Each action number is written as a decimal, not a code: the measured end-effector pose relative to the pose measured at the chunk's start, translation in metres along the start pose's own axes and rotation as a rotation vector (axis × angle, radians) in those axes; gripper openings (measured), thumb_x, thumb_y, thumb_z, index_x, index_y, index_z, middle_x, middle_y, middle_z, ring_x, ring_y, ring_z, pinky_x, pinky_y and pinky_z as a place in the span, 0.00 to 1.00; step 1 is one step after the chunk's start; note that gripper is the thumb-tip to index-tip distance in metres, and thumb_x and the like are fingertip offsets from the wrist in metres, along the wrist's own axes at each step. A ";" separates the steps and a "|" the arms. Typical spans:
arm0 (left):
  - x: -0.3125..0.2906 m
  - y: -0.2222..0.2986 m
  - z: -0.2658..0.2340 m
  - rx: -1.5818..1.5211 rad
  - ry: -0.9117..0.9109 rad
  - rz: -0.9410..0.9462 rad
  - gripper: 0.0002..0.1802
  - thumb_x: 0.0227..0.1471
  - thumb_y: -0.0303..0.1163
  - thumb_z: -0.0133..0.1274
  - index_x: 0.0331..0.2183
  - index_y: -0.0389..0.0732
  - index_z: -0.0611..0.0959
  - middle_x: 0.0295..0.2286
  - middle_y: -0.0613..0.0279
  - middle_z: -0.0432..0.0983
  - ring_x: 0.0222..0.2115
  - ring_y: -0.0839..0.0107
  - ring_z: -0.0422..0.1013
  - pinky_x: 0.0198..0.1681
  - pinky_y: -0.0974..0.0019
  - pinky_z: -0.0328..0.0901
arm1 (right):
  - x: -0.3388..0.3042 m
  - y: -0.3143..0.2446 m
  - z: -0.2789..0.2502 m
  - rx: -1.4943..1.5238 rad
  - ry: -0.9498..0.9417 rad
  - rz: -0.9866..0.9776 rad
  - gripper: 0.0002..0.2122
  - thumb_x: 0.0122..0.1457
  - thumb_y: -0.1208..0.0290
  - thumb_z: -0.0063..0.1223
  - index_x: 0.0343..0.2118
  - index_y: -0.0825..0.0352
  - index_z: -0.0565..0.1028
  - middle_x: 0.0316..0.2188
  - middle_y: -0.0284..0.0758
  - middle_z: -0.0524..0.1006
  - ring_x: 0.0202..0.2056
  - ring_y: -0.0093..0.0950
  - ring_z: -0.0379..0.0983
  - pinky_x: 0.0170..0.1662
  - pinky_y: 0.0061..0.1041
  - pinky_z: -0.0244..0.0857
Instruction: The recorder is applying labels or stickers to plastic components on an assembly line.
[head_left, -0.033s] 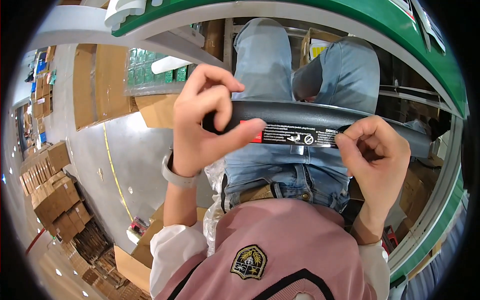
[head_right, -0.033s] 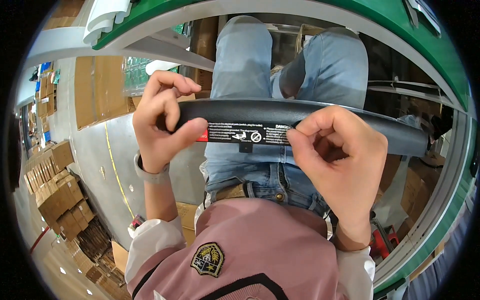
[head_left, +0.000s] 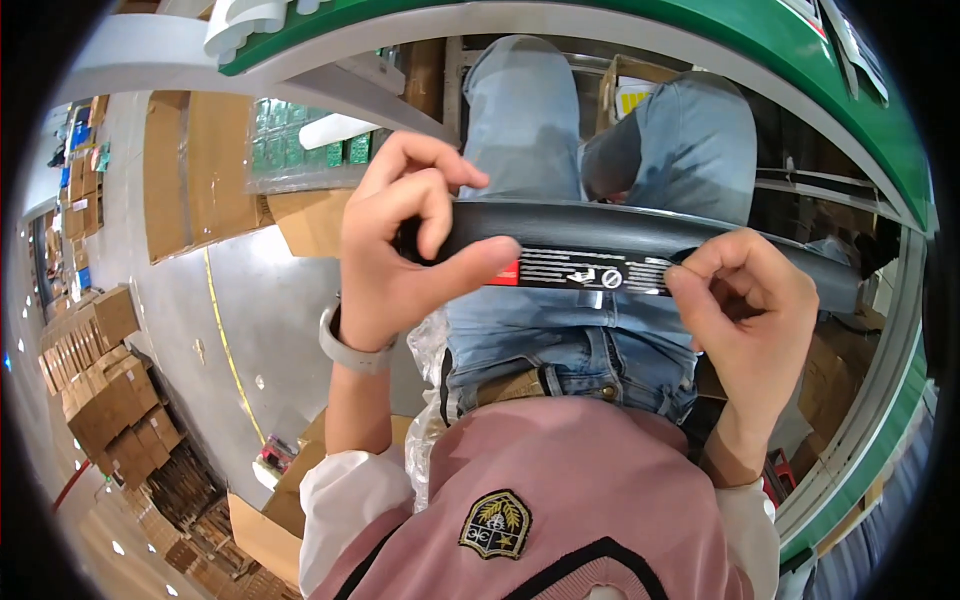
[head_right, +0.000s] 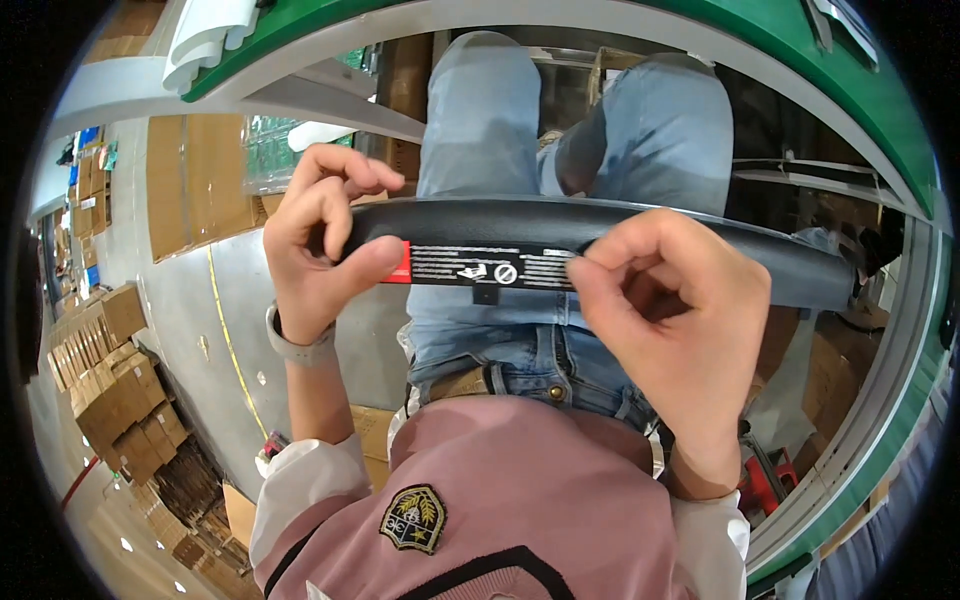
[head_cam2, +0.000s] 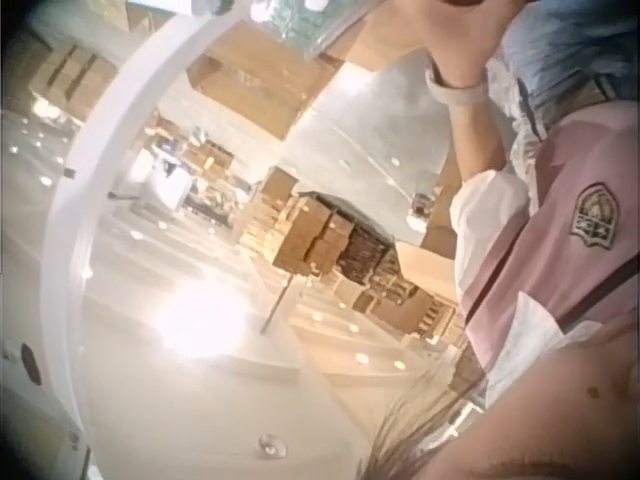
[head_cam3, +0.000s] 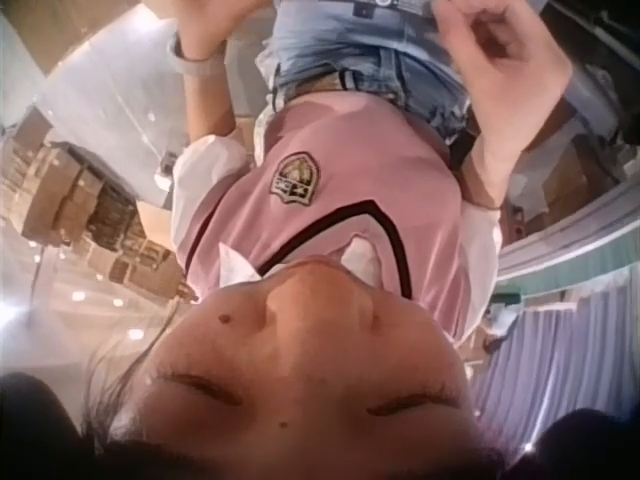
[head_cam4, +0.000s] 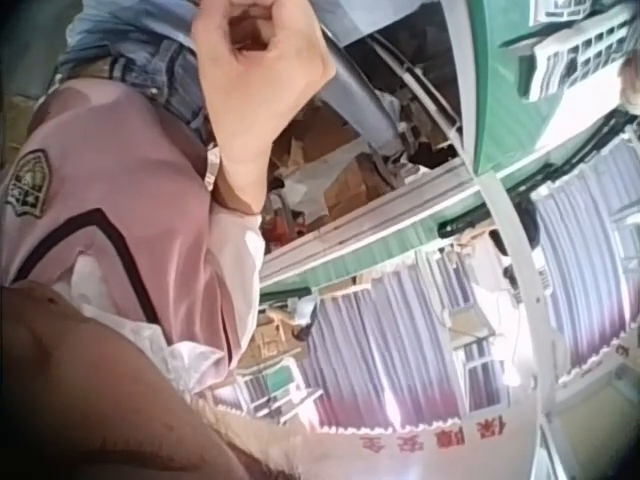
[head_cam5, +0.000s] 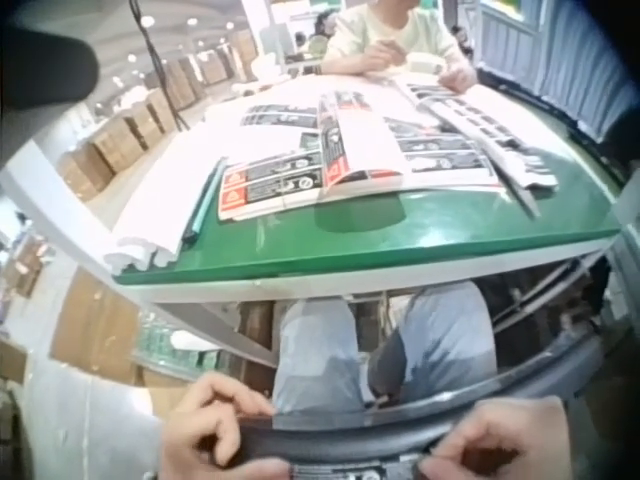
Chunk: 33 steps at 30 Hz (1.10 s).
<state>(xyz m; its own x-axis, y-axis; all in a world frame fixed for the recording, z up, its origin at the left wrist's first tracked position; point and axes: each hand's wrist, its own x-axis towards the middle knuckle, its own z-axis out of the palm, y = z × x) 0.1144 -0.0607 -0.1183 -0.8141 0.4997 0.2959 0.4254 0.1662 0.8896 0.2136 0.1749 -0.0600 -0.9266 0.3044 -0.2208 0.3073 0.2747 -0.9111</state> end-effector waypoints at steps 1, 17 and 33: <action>-0.001 -0.003 0.002 -0.139 0.030 -0.120 0.24 0.36 0.27 0.68 0.15 0.43 0.63 0.34 0.54 0.71 0.32 0.69 0.69 0.38 0.70 0.63 | 0.000 0.001 -0.001 -0.017 0.013 0.004 0.06 0.49 0.86 0.61 0.24 0.71 0.74 0.19 0.26 0.74 0.19 0.09 0.67 0.21 0.09 0.56; -0.007 -0.005 0.003 -0.153 0.044 -0.107 0.25 0.38 0.27 0.68 0.16 0.44 0.63 0.33 0.53 0.70 0.37 0.67 0.69 0.42 0.66 0.63 | 0.002 0.012 0.001 -0.109 -0.022 -0.198 0.07 0.49 0.86 0.60 0.24 0.70 0.72 0.17 0.24 0.72 0.18 0.07 0.64 0.21 0.08 0.52; -0.002 -0.012 0.002 -0.144 0.120 -0.084 0.22 0.39 0.23 0.65 0.17 0.40 0.63 0.31 0.55 0.71 0.30 0.71 0.67 0.35 0.71 0.62 | 0.001 0.013 0.026 -0.990 -0.197 -0.857 0.23 0.53 0.70 0.51 0.55 0.56 0.72 0.60 0.28 0.67 0.61 0.33 0.62 0.57 0.48 0.57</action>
<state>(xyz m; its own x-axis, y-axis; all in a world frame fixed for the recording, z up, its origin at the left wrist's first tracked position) 0.1114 -0.0617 -0.1305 -0.8890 0.3832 0.2505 0.3005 0.0756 0.9508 0.2108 0.1550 -0.0817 -0.8953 -0.4117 0.1703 -0.4381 0.8831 -0.1678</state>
